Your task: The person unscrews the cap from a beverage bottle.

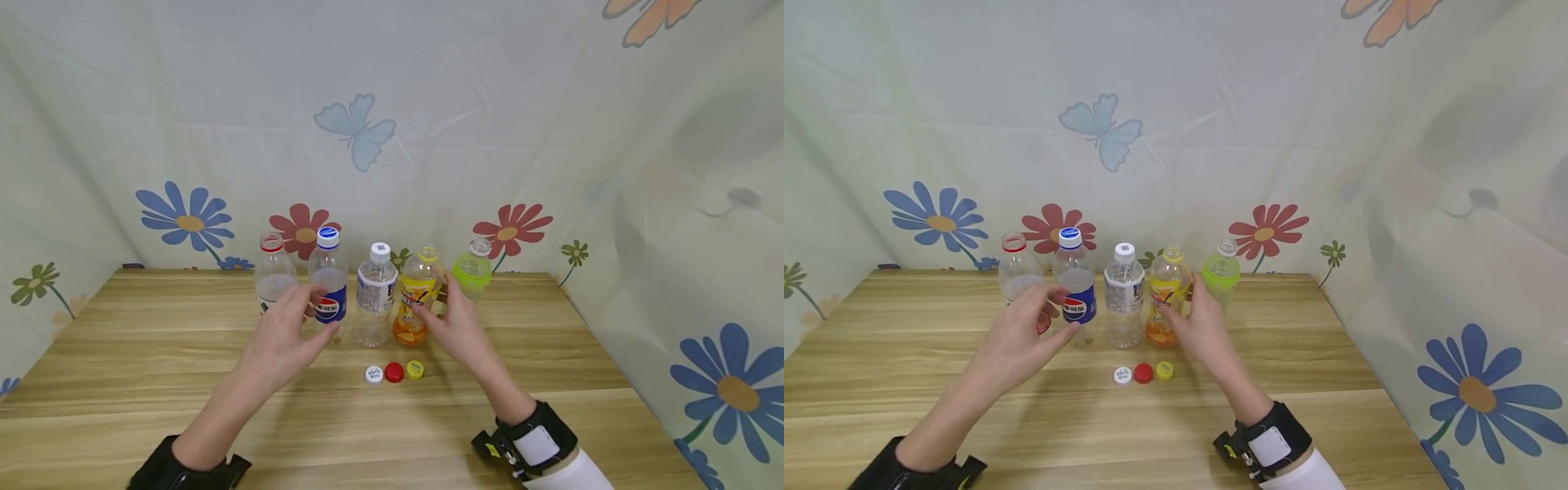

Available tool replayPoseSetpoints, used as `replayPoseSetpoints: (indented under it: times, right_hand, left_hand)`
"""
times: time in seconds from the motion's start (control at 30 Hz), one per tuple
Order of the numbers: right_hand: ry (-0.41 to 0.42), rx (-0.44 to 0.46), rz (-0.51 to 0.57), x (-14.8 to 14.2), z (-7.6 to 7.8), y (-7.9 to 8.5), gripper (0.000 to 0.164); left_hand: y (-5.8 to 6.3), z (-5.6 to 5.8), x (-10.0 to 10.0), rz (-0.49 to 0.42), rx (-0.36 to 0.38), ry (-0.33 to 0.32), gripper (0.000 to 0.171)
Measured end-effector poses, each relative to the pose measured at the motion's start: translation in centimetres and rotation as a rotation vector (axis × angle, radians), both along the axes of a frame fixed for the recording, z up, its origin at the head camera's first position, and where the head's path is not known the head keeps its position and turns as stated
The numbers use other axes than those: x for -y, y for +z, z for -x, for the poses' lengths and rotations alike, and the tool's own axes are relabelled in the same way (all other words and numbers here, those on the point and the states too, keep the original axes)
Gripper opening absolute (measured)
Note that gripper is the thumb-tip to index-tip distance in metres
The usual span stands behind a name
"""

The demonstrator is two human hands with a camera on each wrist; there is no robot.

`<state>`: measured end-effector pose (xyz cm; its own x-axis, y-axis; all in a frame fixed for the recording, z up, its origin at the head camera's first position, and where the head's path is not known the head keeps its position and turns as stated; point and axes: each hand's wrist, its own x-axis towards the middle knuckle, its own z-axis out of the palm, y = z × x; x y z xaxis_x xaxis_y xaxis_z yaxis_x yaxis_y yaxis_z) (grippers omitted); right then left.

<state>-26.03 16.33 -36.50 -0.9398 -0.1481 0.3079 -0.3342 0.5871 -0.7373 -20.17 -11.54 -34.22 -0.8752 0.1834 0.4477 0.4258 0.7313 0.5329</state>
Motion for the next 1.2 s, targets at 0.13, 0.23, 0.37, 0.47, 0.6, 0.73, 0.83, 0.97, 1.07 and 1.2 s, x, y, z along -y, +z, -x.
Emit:
replayPoseSetpoints:
  times: [0.13,0.23,0.37,0.47,0.6,0.73,0.83,0.97,1.07,1.2]
  right_hand:
    - [-0.018,-0.005,-0.108,-0.3,-0.6,0.7,0.087]
    - [-0.026,-0.022,-0.193,-0.5,-1.0,1.3,0.089]
    - [-0.050,-0.060,-0.292,-0.6,-1.6,2.0,0.090]
    - [-0.060,-0.077,-0.347,-0.5,-2.1,2.4,0.083]
    - [-0.076,-0.051,-0.417,-0.6,-2.8,2.8,0.063]
    - [-0.079,-0.039,-0.476,-0.6,-3.3,3.1,0.050]
    - [-0.059,-0.049,-0.505,-0.5,-3.5,3.2,0.046]
    - [-0.028,-0.036,-0.538,-0.3,-3.7,3.3,0.044]
    - [-0.009,-0.013,-0.537,-0.1,-3.9,3.3,0.044]
    - [0.015,-0.008,-0.534,0.1,-4.2,3.3,0.045]
  left_hand:
    - [0.1,-0.1,-0.4,-0.009,-0.041,-0.002,0.051]
    - [0.2,-0.1,-0.7,-0.025,-0.084,0.011,0.052]
    - [0.4,0.0,-0.8,-0.047,-0.136,0.053,0.056]
    - [0.6,0.1,-0.9,-0.049,-0.165,0.074,0.066]
    - [0.6,0.5,-1.3,-0.029,-0.190,0.096,0.083]
    - [0.7,1.0,-1.7,-0.026,-0.181,0.119,0.096]
    - [0.9,1.4,-2.0,-0.035,-0.162,0.122,0.101]
    - [1.1,1.9,-2.4,-0.035,-0.148,0.116,0.105]
    - [1.2,2.4,-2.5,-0.028,-0.155,0.108,0.109]
    - [1.3,3.0,-2.6,-0.022,-0.169,0.101,0.114]
